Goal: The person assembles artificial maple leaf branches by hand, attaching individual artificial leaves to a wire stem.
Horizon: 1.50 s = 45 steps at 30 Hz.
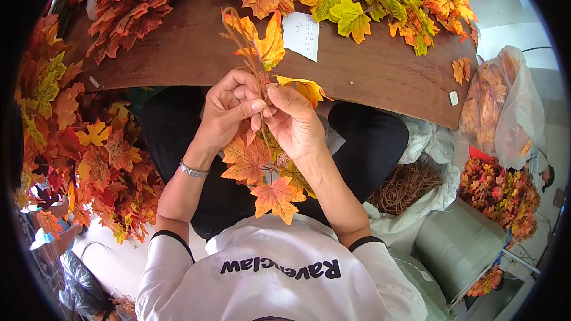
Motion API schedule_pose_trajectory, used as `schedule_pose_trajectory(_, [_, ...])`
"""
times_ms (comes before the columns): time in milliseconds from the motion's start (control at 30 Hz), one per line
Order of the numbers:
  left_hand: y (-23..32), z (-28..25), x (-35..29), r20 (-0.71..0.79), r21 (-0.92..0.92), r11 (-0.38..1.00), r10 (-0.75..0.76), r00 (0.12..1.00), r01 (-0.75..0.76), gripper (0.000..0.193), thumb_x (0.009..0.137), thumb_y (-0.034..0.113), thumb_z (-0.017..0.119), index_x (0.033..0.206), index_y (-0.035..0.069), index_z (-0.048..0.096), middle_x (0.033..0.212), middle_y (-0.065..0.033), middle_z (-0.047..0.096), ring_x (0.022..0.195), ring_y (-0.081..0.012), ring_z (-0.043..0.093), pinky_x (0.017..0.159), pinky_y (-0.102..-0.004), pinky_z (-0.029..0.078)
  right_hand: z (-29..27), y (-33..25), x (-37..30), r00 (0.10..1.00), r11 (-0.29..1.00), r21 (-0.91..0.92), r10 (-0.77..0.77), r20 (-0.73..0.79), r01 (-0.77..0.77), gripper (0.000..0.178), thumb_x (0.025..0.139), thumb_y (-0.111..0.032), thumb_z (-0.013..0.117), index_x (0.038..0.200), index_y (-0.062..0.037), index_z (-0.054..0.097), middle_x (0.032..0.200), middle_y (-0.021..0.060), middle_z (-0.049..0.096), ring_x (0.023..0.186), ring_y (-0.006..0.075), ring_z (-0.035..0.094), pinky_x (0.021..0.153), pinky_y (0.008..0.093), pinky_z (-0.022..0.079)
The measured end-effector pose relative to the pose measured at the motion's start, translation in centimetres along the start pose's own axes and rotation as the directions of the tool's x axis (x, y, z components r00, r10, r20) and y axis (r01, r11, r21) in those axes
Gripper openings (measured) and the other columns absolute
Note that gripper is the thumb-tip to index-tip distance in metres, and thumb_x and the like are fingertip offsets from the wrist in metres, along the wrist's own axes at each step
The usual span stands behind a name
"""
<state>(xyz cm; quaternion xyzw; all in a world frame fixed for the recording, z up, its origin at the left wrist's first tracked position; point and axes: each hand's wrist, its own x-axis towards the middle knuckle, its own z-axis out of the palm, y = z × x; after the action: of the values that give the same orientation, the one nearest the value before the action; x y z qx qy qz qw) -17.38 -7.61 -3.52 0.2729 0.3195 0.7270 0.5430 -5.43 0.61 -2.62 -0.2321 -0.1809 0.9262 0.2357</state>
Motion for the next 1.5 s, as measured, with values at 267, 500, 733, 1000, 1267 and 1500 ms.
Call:
schedule_pose_trajectory(267, [-0.2,-0.2,0.0,-0.037,-0.067,0.997,-0.035,0.999,0.033,0.019,0.082,0.001,0.059,0.098,-0.001,0.050,0.076,-0.0086,0.061,0.060,-0.0075,0.056,0.055,-0.0179,0.046,-1.0,0.6,0.3,0.988,0.995,-0.085,-0.030,0.152,0.044,0.012,0.082,-0.011,0.060,0.084,0.0005,0.059,0.070,0.0057,0.054,0.065,0.0197,0.054,0.061,0.0334,0.047])
schedule_pose_trajectory(500, [-0.5,-0.4,-0.4,-0.015,-0.016,0.999,-0.031,0.999,0.031,0.017,0.083,0.002,0.058,0.098,-0.002,0.053,0.074,-0.0067,0.061,0.058,-0.0067,0.055,0.054,-0.0173,0.045,-2.2,-0.4,-0.1,0.988,0.981,-0.191,0.006,0.156,0.024,0.017,0.076,-0.003,0.064,0.092,-0.0029,0.058,0.081,0.0041,0.058,0.073,0.0140,0.055,0.069,0.0266,0.045])
schedule_pose_trajectory(733, [0.7,-0.7,0.7,-0.064,0.550,0.829,0.163,0.985,-0.101,0.014,0.081,0.008,0.063,0.092,-0.001,0.062,0.076,-0.0005,0.057,0.064,-0.0033,0.051,0.055,-0.0179,0.041,-1.8,-0.1,0.2,0.994,0.963,-0.255,-0.071,0.087,0.091,0.025,0.075,-0.002,0.064,0.099,-0.0035,0.057,0.086,0.0026,0.059,0.076,0.0116,0.054,0.069,0.0255,0.043])
schedule_pose_trajectory(1000, [1.6,-1.0,-0.3,-0.102,0.190,0.981,0.060,0.993,-0.039,0.011,0.081,0.004,0.061,0.090,-0.002,0.060,0.072,-0.0025,0.060,0.058,-0.0047,0.053,0.048,-0.0174,0.044,-1.1,1.4,-0.2,0.995,0.929,-0.356,-0.088,0.050,0.100,0.034,0.078,-0.002,0.060,0.111,-0.0014,0.051,0.102,0.0049,0.057,0.094,0.0164,0.054,0.083,0.0297,0.043])
schedule_pose_trajectory(1267, [1.4,-2.0,-0.8,-0.333,0.136,0.970,0.236,0.913,-0.201,0.021,0.078,-0.007,0.054,0.097,0.002,0.055,0.083,-0.0002,0.058,0.065,-0.0031,0.052,0.055,-0.0164,0.043,3.0,3.1,-0.2,0.488,-0.442,-0.587,-0.326,0.810,0.678,0.025,0.065,-0.005,0.067,0.088,-0.0008,0.060,0.084,0.0091,0.055,0.072,0.0242,0.053,0.064,0.0329,0.045])
schedule_pose_trajectory(1500, [3.4,-3.5,-2.7,-0.188,0.355,0.913,0.282,0.941,-0.203,0.025,0.083,0.003,0.054,0.107,-0.001,0.055,0.088,-0.0002,0.059,0.078,-0.0045,0.053,0.071,-0.0196,0.044,9.1,-5.7,1.4,0.728,-0.282,-0.708,0.502,0.466,0.648,0.030,0.066,-0.012,0.066,0.095,-0.0057,0.063,0.087,0.0079,0.061,0.077,0.0215,0.060,0.070,0.0320,0.048])
